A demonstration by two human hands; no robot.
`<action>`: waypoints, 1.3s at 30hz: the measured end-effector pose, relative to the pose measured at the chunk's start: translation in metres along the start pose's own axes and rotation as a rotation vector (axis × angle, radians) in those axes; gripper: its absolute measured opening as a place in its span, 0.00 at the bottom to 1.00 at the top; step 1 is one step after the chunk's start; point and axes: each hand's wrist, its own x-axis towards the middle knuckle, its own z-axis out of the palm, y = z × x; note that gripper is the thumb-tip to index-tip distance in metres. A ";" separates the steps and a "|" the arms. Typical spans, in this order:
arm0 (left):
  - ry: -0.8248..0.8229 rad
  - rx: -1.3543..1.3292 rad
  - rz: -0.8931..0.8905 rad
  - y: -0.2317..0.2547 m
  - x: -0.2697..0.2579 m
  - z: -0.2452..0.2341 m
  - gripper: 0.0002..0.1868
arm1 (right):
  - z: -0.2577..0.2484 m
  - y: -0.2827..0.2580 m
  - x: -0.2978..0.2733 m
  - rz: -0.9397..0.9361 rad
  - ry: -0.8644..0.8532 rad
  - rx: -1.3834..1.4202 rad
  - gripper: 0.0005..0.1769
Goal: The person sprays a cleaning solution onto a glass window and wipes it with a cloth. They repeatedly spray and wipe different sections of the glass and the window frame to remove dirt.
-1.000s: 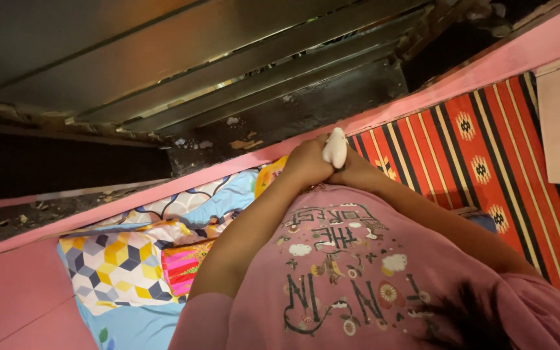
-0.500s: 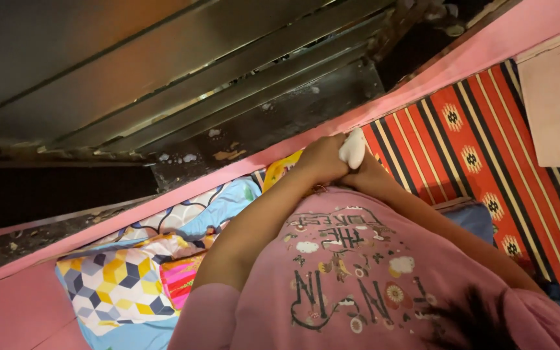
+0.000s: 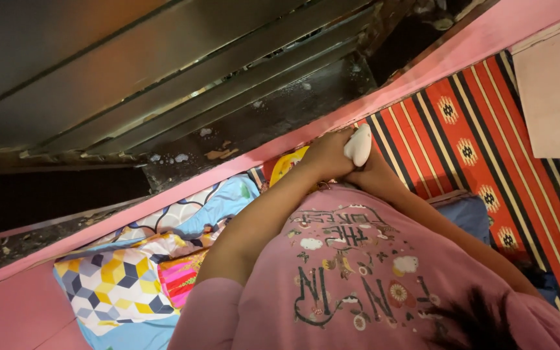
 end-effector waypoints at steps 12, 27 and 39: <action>0.096 -0.089 -0.032 -0.015 -0.017 -0.001 0.39 | 0.017 -0.061 -0.019 0.167 0.068 -0.167 0.56; 0.989 -0.464 -0.141 -0.167 -0.128 0.082 0.42 | -0.034 0.041 0.176 -0.626 0.372 -1.148 0.39; 1.292 -0.304 -0.401 -0.157 -0.200 0.143 0.31 | -0.037 0.015 0.179 -0.844 0.272 -0.948 0.24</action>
